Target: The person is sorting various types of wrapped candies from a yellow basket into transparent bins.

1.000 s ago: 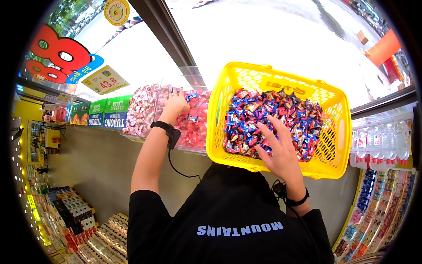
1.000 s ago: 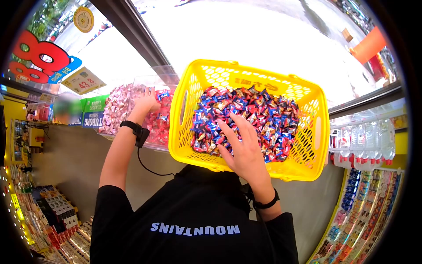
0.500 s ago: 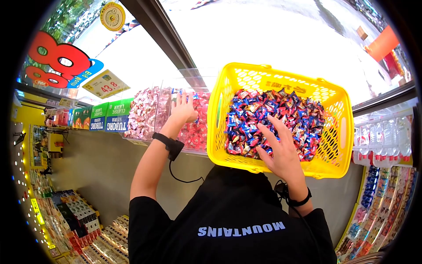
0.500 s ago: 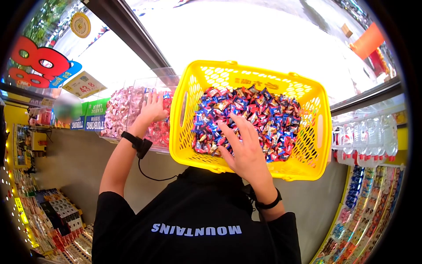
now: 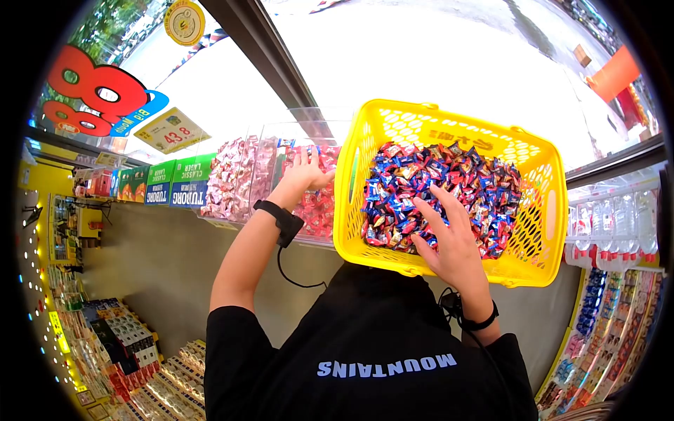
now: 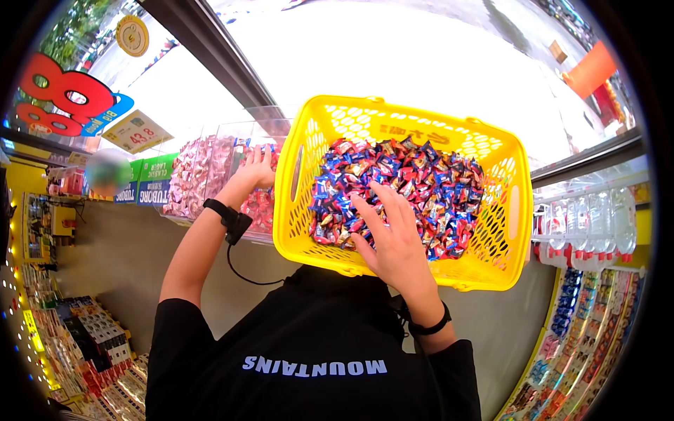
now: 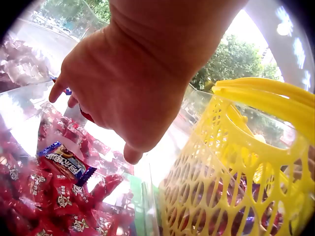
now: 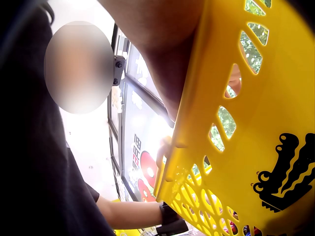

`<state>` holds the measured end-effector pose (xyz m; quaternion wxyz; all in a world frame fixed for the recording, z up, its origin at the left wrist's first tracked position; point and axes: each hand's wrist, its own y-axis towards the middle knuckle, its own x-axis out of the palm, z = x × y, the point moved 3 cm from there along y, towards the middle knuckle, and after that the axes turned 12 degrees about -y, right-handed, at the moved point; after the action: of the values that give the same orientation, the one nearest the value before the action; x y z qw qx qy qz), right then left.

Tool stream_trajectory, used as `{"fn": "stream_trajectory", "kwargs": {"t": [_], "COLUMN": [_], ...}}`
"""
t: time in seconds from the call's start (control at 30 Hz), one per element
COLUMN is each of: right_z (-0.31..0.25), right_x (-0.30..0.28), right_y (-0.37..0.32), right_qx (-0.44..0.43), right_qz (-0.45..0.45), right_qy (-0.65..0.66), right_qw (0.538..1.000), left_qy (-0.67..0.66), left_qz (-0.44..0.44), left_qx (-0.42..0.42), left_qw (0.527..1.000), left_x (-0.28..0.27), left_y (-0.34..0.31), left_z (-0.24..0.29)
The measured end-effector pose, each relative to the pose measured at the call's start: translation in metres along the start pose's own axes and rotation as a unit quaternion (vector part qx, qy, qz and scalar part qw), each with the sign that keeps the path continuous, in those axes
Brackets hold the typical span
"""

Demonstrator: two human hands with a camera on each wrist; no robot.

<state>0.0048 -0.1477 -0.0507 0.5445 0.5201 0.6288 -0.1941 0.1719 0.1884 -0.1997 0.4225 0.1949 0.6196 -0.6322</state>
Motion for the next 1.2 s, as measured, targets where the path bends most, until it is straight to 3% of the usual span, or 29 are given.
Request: {"fn": "stream_trajectory", "kwargs": {"t": [0.17, 0.3, 0.4, 0.5, 0.7, 1.0, 1.1, 1.2], "right_z": [0.001, 0.002, 0.002, 0.002, 0.002, 0.003, 0.003, 0.002], "right_x": [0.0, 0.0, 0.001, 0.003, 0.002, 0.001, 0.001, 0.001], "right_y": [0.0, 0.0, 0.0, 0.0, 0.0, 0.0, 0.0, 0.001], "right_qx": [-0.003, -0.001, 0.0, -0.005, -0.004, 0.002, -0.001, 0.002], "right_qz": [0.002, 0.002, -0.003, -0.006, -0.008, -0.006, -0.004, -0.004], "right_qy": [0.0, 0.002, 0.0, -0.003, -0.001, 0.001, 0.0, 0.001], "right_qw": [1.0, 1.0, 1.0, 1.0, 1.0, 1.0, 1.0, 1.0], "left_qy": [0.005, 0.124, 0.127, 0.087, 0.096, 0.093, 0.114, 0.143], "left_qz": [0.04, 0.083, 0.095, 0.059, 0.078, 0.066, 0.127, 0.072], "left_qx": [0.026, 0.026, 0.026, 0.005, -0.036, -0.031, 0.013, 0.062], "left_qw": [0.999, 0.988, 0.987, 0.994, 0.992, 0.993, 0.985, 0.985], "left_x": [0.002, -0.013, -0.008, -0.007, -0.016, -0.016, -0.022, -0.022], "left_y": [0.028, 0.003, -0.004, -0.007, -0.007, 0.003, -0.014, -0.041], "left_z": [-0.02, -0.014, -0.006, -0.003, -0.002, -0.006, -0.002, 0.002]}}
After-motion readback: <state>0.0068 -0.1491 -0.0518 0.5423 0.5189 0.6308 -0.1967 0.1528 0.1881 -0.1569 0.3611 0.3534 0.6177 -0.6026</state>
